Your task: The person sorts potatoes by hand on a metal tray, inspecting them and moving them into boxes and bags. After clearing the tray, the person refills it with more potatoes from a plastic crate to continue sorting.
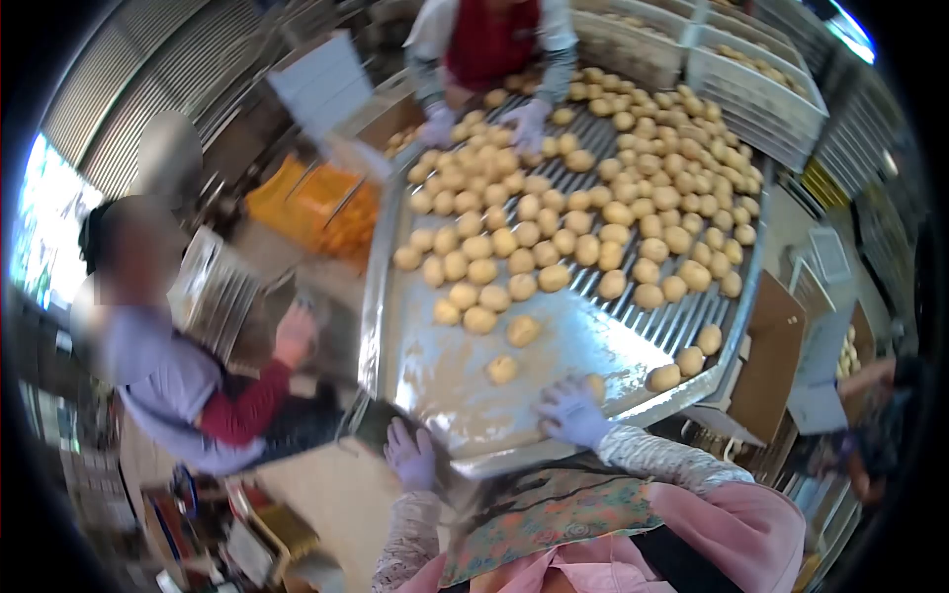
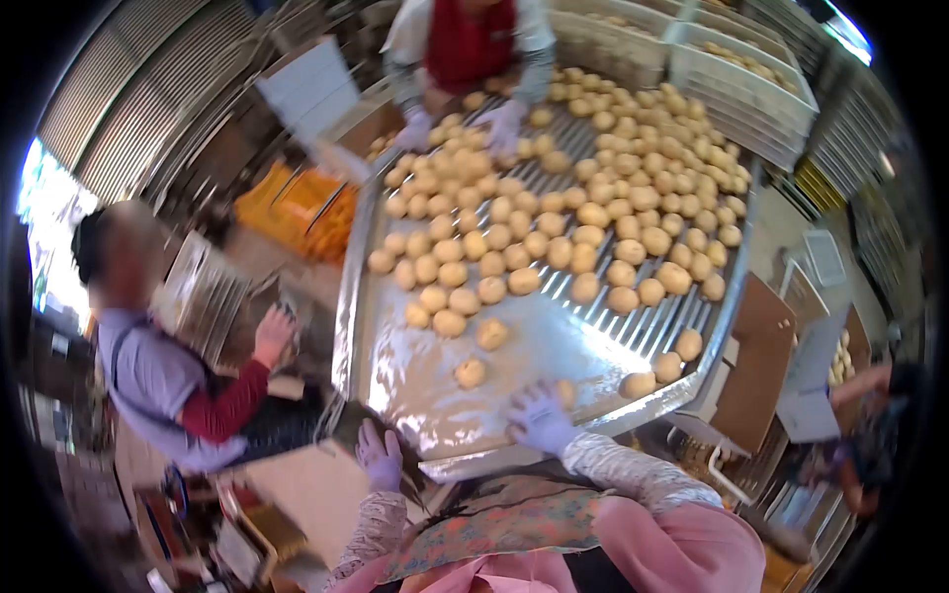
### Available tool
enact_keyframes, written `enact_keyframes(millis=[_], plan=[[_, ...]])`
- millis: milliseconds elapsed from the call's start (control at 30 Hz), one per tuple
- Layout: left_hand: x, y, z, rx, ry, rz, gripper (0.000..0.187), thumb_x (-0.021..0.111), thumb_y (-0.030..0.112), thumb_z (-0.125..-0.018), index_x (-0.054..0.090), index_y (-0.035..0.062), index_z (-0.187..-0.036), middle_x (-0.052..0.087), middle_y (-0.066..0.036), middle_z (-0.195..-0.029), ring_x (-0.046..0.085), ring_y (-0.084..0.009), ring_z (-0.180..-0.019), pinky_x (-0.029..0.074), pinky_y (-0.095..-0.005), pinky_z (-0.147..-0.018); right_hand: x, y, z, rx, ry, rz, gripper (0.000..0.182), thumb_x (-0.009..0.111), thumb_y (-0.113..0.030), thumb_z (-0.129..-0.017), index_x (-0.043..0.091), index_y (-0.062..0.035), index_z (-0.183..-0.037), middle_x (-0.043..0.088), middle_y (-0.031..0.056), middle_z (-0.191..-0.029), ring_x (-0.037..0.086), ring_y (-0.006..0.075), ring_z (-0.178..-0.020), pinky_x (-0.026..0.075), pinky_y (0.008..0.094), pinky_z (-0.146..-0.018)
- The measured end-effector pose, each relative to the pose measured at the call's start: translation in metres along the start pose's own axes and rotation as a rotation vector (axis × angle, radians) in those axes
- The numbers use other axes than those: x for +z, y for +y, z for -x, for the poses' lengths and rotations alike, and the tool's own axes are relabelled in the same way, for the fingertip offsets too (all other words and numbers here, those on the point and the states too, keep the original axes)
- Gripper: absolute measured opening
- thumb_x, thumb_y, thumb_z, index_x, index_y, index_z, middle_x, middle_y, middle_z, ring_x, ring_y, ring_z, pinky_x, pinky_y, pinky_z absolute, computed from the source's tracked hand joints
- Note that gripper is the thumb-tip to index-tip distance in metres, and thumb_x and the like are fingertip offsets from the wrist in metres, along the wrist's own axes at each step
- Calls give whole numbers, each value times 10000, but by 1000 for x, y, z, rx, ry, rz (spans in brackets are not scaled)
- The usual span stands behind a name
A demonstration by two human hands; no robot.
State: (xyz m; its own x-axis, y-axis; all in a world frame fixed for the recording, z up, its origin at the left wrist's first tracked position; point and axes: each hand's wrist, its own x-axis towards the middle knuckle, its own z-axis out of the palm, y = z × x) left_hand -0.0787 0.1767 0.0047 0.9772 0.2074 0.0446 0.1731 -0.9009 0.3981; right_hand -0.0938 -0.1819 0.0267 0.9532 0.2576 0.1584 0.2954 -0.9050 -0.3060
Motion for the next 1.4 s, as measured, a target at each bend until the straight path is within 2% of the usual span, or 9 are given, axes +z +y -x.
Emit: enact_keyframes(millis=[233,300,400,567,667,800,900,1033,1400], plan=[[84,46,-72,-398,162,128,613,465,485,-1042,430,23,-1444,408,-266,-1536,460,-484,-1355,430,-540,-1015,-86,76,-50,-184,-9,-495,369,634,-342,-947,696,-185,-1275,696,124,-1229,668,299,-1084,518,422,-954],[100,41,-71,-366,249,65,493,476,488,-1048,496,81,-1326,495,-222,-1472,541,-450,-1303,488,-545,-870,-110,163,-54,278,-127,-113,386,711,-163,-886,681,-73,-1260,707,147,-1176,675,344,-1031,536,430,-906],[112,61,-73,-94,745,-481,299,488,412,-1073,525,191,-1272,614,-210,-1327,634,-394,-1220,538,-484,-734,-169,297,-40,518,423,-209,475,701,-187,-876,628,-55,-1326,614,218,-1325,577,385,-1248,467,437,-1062],[92,83,-67,81,660,-538,341,489,363,-1078,525,106,-1299,579,-303,-1349,595,-500,-1206,538,-559,-865,-188,515,-50,860,432,-11,731,678,-417,-938,416,-143,-1563,402,218,-1587,388,383,-1469,344,426,-1191],[87,68,-69,-301,446,-58,503,512,315,-1070,465,-17,-1444,470,-349,-1460,481,-488,-1339,421,-542,-1096,-156,611,-71,910,574,-352,638,646,-370,-961,424,-320,-1557,380,138,-1615,354,402,-1481,384,452,-1166],[91,59,-68,-419,441,-13,596,520,305,-1055,426,-107,-1476,424,-320,-1522,432,-436,-1401,339,-485,-1181,-148,644,-101,886,70,617,449,630,-222,-956,595,-438,-1348,377,10,-1624,358,367,-1488,493,444,-1072],[91,58,-62,-435,383,-120,568,488,310,-1058,454,-81,-1467,420,-302,-1533,413,-441,-1409,325,-496,-1186,-172,643,-115,773,672,-436,583,687,-290,-945,533,-191,-1498,396,136,-1608,389,275,-1467,328,370,-1198],[87,72,-66,-394,343,-107,551,438,335,-1068,477,-60,-1451,450,-298,-1505,427,-442,-1389,323,-515,-1176,-132,612,-119,689,717,-1012,669,677,-236,-956,430,-67,-1554,400,103,-1603,340,229,-1487,268,370,-1225],[89,67,-71,103,522,-459,242,502,209,-1030,492,27,-1188,571,-344,-1310,589,-537,-1172,511,-613,-931,-60,374,-163,386,216,-1358,381,643,-276,-1002,664,-120,-1349,366,136,-1624,273,258,-1535,259,386,-1235]])
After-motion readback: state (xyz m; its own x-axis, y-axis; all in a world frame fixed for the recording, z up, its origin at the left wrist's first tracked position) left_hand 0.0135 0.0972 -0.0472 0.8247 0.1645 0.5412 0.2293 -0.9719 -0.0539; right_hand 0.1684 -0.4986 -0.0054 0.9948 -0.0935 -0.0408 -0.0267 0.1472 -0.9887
